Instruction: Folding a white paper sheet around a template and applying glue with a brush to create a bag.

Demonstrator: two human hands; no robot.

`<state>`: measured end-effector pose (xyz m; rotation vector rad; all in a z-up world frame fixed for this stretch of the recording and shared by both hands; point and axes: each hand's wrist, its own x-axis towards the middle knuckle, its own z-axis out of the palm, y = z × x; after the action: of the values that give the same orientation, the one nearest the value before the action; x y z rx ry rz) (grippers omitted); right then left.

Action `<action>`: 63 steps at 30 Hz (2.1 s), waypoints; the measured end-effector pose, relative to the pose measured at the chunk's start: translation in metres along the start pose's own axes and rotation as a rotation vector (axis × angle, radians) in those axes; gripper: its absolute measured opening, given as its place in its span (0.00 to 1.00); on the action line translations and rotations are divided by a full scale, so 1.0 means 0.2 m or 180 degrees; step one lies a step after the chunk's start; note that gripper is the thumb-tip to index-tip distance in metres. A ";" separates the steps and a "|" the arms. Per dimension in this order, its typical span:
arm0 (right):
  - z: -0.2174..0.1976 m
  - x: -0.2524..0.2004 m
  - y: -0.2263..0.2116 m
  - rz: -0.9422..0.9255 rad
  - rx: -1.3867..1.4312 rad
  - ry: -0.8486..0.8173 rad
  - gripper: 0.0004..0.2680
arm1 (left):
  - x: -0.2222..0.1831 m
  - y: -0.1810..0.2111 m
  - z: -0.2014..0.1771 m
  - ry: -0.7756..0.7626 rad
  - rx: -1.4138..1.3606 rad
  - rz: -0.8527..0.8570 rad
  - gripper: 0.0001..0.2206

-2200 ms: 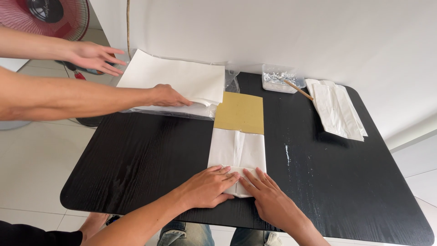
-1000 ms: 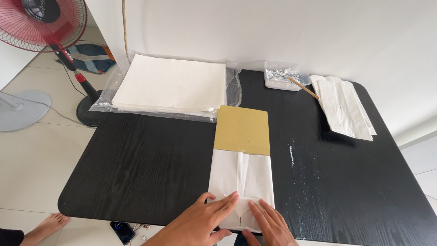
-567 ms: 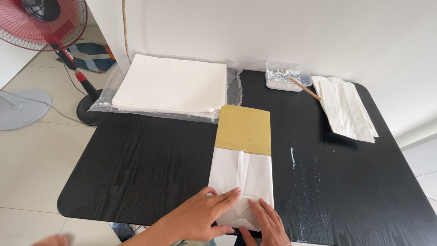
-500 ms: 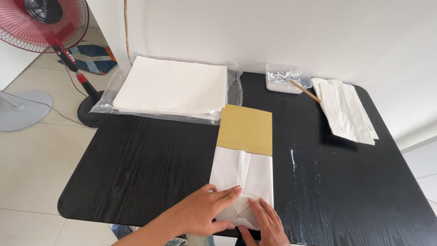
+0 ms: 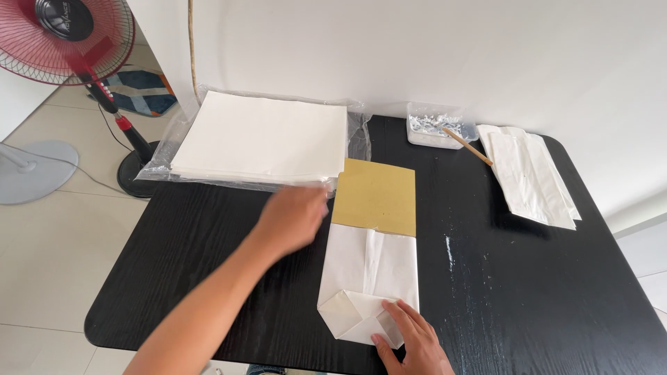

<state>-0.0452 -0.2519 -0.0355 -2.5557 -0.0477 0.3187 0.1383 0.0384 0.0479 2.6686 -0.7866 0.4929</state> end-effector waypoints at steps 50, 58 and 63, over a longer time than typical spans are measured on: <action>-0.17 -0.09 -0.28 0.0486 0.0332 0.0070 0.18 | -0.59 0.62 0.15 -0.0377 -0.0639 0.0213 0.27; -0.13 -0.03 -0.21 0.0249 0.0367 0.0641 0.14 | -0.50 0.62 0.10 -0.0729 -0.0833 0.0234 0.30; -0.16 0.02 -0.18 0.0066 0.0178 0.0593 0.13 | -0.57 0.58 0.22 -0.0516 -0.0431 0.1027 0.16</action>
<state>-0.0327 -0.2385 0.0098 -2.5200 0.0569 0.0875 -0.0082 -0.0192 -0.0140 2.4886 -1.2624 0.2865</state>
